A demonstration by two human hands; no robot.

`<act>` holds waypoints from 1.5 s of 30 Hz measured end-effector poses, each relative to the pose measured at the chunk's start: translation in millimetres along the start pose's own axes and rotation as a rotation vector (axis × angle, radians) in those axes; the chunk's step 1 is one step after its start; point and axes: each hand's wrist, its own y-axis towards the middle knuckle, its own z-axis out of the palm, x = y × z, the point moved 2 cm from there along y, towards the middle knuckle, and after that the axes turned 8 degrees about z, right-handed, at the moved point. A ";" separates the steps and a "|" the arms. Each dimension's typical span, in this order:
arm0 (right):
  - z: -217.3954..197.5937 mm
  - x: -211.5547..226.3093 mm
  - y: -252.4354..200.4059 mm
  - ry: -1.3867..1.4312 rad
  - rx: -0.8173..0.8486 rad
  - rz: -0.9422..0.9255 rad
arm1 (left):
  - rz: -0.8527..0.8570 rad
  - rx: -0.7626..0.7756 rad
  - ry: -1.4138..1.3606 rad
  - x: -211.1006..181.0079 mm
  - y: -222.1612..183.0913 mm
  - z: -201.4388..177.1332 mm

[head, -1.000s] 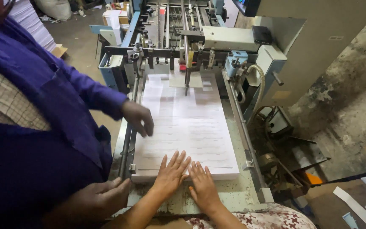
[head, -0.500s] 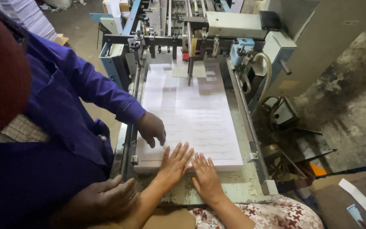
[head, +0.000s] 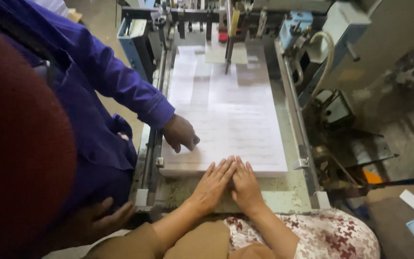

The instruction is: Aligning a stack of printed papers on a machine bed for further processing

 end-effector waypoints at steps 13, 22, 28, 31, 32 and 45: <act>-51.6 16.9 3.3 0.165 -0.036 0.080 | 0.243 -0.136 0.018 -9.4 -41.5 4.7; -81.2 27.1 0.8 0.195 -0.024 0.161 | 0.150 -0.128 0.009 2.9 -54.6 15.7; -82.3 18.8 -10.6 0.220 0.043 0.253 | 0.158 -0.144 -0.011 2.6 -55.5 14.0; -79.0 13.1 -15.3 0.224 0.072 0.283 | 0.150 -0.157 -0.025 2.8 -56.1 12.3; -78.3 11.3 -16.6 0.228 0.092 0.332 | 0.142 -0.131 -0.055 2.9 -55.8 10.7; -69.8 17.2 -0.6 0.317 -0.034 0.296 | 0.100 -0.369 0.110 23.0 -66.6 23.1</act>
